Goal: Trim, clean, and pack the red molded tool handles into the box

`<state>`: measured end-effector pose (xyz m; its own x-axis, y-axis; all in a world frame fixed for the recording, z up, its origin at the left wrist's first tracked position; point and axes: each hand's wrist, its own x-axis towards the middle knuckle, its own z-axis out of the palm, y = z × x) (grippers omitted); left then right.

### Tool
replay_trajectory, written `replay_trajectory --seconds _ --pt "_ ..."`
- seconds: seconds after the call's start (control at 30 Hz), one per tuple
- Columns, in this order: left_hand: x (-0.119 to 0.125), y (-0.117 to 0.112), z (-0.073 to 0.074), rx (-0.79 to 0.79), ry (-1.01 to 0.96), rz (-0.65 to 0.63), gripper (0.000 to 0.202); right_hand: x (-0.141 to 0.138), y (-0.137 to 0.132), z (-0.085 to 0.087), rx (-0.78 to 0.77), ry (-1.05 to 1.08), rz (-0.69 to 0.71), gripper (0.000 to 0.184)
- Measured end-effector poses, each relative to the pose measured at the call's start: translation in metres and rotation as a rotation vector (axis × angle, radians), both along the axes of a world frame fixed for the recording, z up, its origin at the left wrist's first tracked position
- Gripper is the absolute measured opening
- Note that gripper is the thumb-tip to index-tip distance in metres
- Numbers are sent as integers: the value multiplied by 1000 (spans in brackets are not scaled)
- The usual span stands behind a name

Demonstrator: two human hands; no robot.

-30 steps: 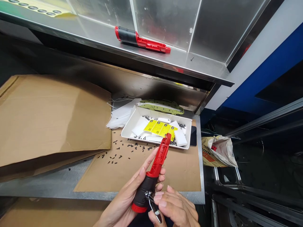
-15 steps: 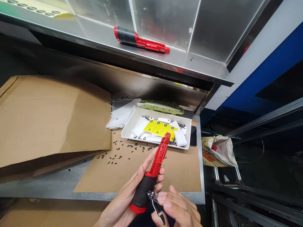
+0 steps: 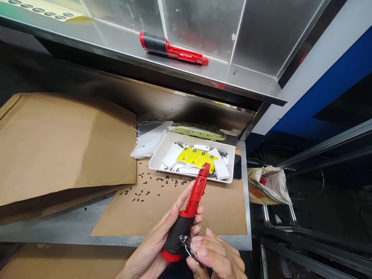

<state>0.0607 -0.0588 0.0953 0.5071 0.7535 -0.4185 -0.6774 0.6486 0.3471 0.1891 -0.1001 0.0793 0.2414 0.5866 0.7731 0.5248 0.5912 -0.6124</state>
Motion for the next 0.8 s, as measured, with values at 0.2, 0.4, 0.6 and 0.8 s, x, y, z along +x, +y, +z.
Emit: replay_trajectory --seconds 0.2,0.4,0.6,0.8 --pt "-1 1 -5 12 -46 14 55 8 -6 -10 28 55 0 27" --pt "-1 2 -2 -6 -37 18 63 -4 2 11 -19 -6 -8 10" --pt "1 2 -2 -10 -9 23 64 -8 6 11 -17 -38 -13 5" --pt "-2 9 -4 -93 -6 66 67 22 2 -3 -28 -13 -22 14"
